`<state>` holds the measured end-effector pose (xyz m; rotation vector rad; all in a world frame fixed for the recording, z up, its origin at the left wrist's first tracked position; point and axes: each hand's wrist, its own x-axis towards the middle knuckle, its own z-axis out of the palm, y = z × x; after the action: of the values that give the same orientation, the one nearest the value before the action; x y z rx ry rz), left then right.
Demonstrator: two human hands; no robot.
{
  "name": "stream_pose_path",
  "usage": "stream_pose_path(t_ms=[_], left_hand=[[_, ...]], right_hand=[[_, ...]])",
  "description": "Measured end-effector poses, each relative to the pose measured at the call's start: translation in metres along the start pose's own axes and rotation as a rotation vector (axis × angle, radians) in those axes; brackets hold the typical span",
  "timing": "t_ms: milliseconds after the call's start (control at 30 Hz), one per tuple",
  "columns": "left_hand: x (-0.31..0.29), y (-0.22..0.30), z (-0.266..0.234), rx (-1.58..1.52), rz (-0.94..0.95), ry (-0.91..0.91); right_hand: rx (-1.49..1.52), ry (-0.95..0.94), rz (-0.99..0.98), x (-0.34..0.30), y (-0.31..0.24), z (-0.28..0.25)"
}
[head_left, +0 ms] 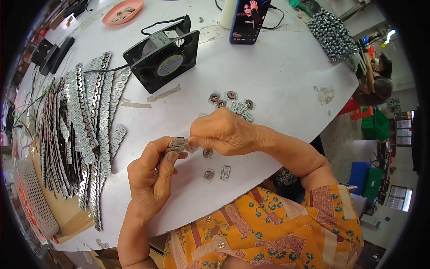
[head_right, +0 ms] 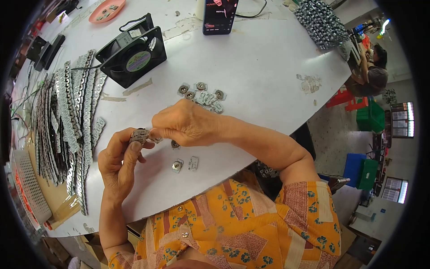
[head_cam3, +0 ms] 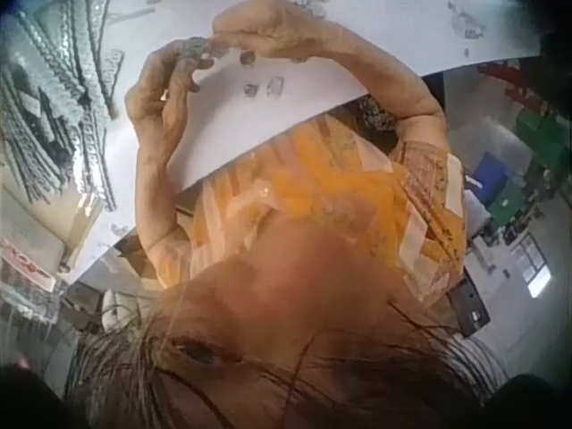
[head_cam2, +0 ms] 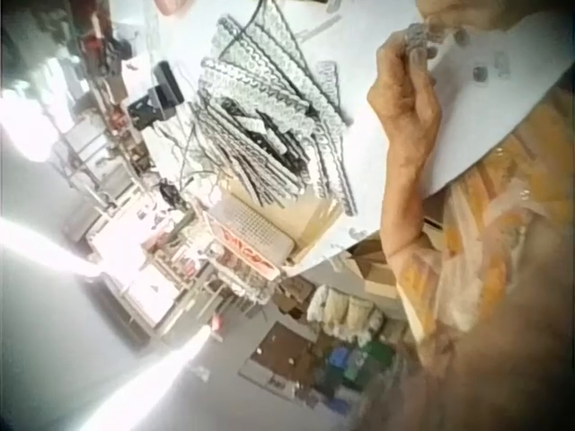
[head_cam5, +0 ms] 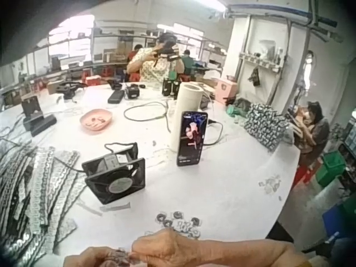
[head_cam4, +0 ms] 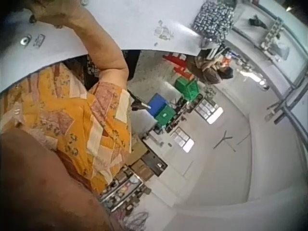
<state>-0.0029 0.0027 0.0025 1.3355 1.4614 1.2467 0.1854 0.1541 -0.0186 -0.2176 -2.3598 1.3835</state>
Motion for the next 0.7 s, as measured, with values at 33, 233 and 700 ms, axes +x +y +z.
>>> stream_pose_path(t_ms=[33, 233, 700], left_hand=[[0.002, 0.0, -0.003, 0.034, -0.006, -0.016], [0.001, -0.004, -0.002, 0.03, -0.023, 0.028], [0.001, 0.007, -0.006, 0.072, -0.193, -0.229]], right_hand=[[-0.035, 0.067, 0.017, -0.001, 0.002, 0.0], [0.094, 0.061, 0.061, -0.001, 0.001, -0.005], [0.094, -0.153, -0.022, -0.002, 0.004, 0.004]])
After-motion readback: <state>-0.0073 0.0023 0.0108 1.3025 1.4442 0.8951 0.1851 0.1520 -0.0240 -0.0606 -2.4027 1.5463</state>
